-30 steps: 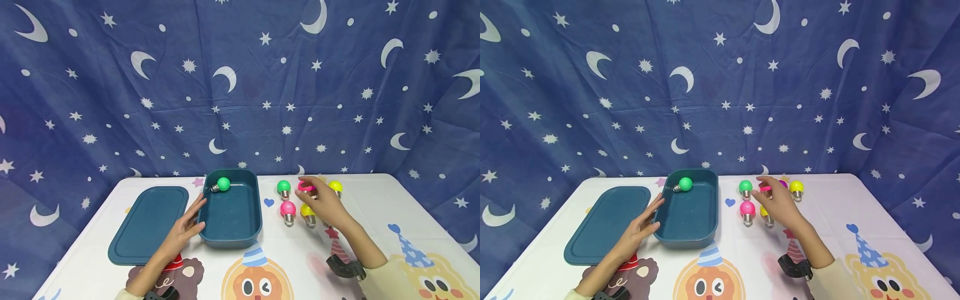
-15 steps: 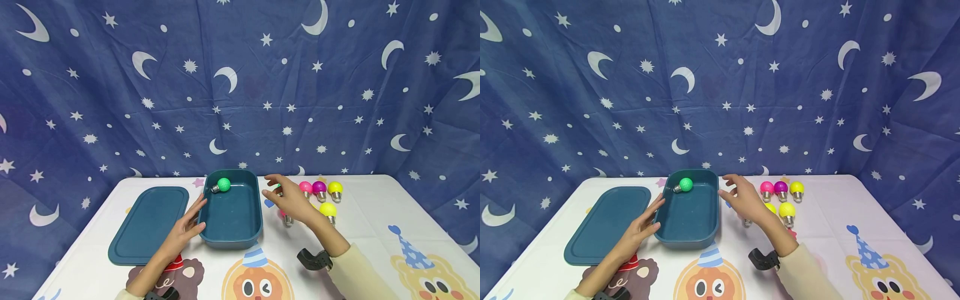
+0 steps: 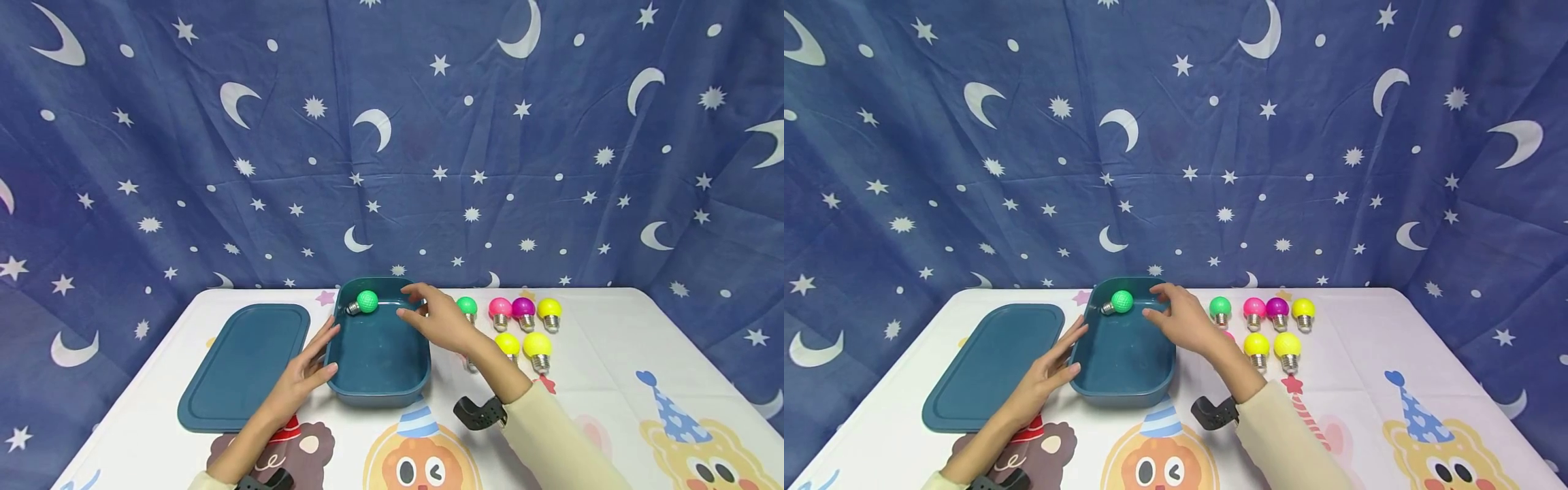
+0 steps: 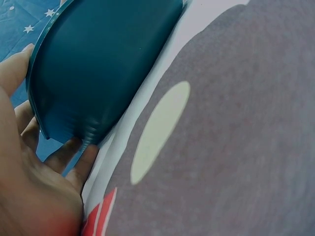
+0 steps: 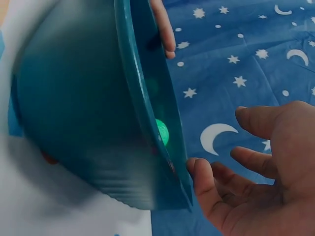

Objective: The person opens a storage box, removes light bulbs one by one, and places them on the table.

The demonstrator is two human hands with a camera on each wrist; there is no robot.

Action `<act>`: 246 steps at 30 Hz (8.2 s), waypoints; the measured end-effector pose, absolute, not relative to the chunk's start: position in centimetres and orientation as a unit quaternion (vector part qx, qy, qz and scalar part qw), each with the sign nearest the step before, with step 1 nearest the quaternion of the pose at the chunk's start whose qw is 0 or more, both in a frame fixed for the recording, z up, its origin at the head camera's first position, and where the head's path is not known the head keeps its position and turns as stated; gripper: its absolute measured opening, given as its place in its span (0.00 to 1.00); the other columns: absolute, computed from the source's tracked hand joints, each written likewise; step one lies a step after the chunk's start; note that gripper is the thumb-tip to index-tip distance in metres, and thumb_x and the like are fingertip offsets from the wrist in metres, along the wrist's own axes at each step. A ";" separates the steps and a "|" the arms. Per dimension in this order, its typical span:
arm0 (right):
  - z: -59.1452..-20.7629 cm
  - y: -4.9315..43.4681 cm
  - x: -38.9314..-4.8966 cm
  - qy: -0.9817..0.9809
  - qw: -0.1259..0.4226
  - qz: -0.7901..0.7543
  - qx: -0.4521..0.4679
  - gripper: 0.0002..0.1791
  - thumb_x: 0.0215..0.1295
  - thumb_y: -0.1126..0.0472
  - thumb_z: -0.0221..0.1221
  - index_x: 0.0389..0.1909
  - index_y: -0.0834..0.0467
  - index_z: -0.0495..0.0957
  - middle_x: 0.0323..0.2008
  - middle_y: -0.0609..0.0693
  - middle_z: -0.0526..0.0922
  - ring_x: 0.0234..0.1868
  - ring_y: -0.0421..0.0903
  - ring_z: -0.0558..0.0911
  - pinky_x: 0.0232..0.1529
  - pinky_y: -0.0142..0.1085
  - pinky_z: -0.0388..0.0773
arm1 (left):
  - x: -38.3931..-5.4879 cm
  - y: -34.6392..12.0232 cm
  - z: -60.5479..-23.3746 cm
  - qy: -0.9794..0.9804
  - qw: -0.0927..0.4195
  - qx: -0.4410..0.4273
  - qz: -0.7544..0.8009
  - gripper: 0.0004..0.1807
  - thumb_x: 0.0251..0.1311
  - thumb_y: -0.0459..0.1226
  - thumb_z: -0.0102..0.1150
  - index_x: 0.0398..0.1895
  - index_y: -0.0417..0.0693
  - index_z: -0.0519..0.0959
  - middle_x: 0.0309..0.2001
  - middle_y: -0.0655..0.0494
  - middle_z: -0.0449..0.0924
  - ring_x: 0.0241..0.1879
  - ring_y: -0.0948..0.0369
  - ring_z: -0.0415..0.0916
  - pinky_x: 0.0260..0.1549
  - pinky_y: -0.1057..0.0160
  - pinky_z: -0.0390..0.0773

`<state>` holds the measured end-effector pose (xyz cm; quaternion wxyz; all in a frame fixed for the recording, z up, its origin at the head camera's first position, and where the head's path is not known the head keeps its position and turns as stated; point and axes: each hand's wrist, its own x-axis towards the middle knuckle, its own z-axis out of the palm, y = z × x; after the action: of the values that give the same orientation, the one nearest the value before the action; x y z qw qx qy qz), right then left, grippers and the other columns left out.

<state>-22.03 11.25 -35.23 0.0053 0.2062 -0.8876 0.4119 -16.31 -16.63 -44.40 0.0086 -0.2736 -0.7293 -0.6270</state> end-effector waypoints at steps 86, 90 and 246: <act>-38.9 4.4 -27.7 -0.896 -0.117 0.369 0.216 0.19 0.54 0.67 0.69 0.46 0.50 0.80 0.49 0.53 0.78 0.41 0.48 0.75 0.38 0.37 0.75 | -16.4 -16.6 -44.7 -0.726 0.003 -0.270 -0.633 0.33 0.67 0.25 0.48 0.74 0.46 0.55 0.76 0.54 0.39 0.72 0.50 0.42 0.61 0.73 0.57; -38.5 4.7 -27.6 -0.893 -0.110 0.381 0.212 0.23 0.53 0.66 0.70 0.50 0.52 0.77 0.48 0.54 0.78 0.41 0.49 0.76 0.40 0.39 0.77 | -16.5 -16.6 -44.7 -0.731 0.004 -0.266 -0.629 0.34 0.67 0.26 0.48 0.74 0.52 0.56 0.76 0.54 0.39 0.72 0.50 0.43 0.61 0.72 0.57; -42.5 36.3 -19.0 -0.928 -0.013 0.369 -0.037 0.43 0.62 0.37 0.58 0.64 0.67 0.63 0.57 0.69 0.69 0.50 0.62 0.72 0.32 0.35 0.75 | -16.4 -16.7 -44.5 -0.738 0.007 -0.266 -0.620 0.32 0.68 0.30 0.50 0.74 0.48 0.56 0.76 0.56 0.40 0.73 0.55 0.39 0.61 0.74 0.57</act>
<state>-19.00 36.28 -42.50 -0.0127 -0.0370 -0.9285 0.3693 -16.44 -16.66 -44.48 0.0068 -0.2661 -0.7384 -0.6196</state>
